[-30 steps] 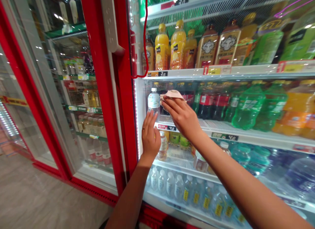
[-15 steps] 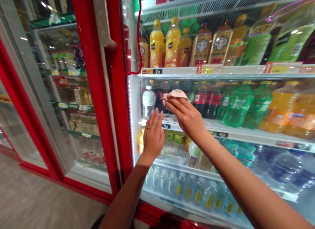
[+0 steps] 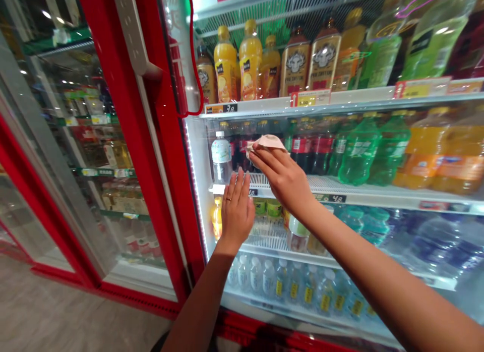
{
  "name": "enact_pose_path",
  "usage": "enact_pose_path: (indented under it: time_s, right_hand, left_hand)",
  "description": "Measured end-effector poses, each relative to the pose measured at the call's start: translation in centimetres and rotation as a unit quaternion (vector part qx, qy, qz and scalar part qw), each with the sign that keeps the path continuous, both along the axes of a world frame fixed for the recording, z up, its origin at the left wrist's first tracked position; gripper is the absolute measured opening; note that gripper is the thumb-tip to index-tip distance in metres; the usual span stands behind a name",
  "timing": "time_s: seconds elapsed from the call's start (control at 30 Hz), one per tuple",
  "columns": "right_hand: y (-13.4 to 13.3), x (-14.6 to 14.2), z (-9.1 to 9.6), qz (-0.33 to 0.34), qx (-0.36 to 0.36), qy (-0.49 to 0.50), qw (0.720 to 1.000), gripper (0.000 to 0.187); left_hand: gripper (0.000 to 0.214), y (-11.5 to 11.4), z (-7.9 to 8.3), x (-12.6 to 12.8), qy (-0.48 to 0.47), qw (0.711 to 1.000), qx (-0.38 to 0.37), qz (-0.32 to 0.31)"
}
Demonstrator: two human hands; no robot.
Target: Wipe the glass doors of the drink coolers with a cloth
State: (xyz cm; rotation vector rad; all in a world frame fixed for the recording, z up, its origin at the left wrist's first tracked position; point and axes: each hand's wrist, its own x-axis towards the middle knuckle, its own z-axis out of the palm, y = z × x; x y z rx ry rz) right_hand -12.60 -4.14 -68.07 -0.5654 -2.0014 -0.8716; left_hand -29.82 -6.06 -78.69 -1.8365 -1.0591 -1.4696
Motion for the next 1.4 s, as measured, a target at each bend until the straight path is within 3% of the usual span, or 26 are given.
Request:
enact_pose_path:
  time_s: [0.17,0.3,0.43,0.53,0.77,0.93,1.1,1.27,1.4]
  right_hand:
    - [-0.4,2.9,-2.0,-0.004,0.015,-0.056,0.998,0.067]
    - [-0.6,4.7,-1.5,-0.024,0.016,-0.013,1.0,0.071]
    - [-0.6,4.0,-0.7,-0.028,0.013,0.016,0.999,0.073]
    - [-0.6,4.1,-1.0,-0.028,0.001,-0.002,1.0,0.075]
    - [-1.4,7.9,-1.6,-0.044,0.011,-0.052,0.998,0.078]
    - [-0.9,6.5,-0.5,-0.07,0.017,0.007,0.997,0.076]
    - [-1.1,6.6,-1.7,-0.066,-0.014,-0.028,0.997,0.083]
    - [-1.8,9.0,-1.9,-0.081,-0.017,-0.014,0.996,0.092]
    - [-1.5,8.1,-1.3,-0.093,-0.013,0.036,0.995,0.084]
  left_hand:
    - [0.077,-0.1,0.2,0.0,-0.001,1.0,0.019,-0.009]
    - [0.081,-0.5,0.4,0.4,0.014,1.0,0.012,-0.015]
    - [0.082,-0.6,0.5,1.0,0.039,0.999,0.001,-0.007]
    - [0.081,-0.3,0.5,1.3,0.057,0.998,-0.004,0.004]
    - [0.083,1.1,-0.8,1.3,0.103,0.992,-0.015,0.075]
    - [0.081,1.9,-1.8,1.2,0.114,0.987,-0.002,0.116]
    - [0.072,2.1,-2.4,1.5,0.102,0.986,-0.017,0.13]
    - [0.066,2.5,-2.7,1.4,0.081,0.991,-0.043,0.102]
    - [0.072,2.9,-3.0,1.2,0.065,0.992,-0.061,0.091]
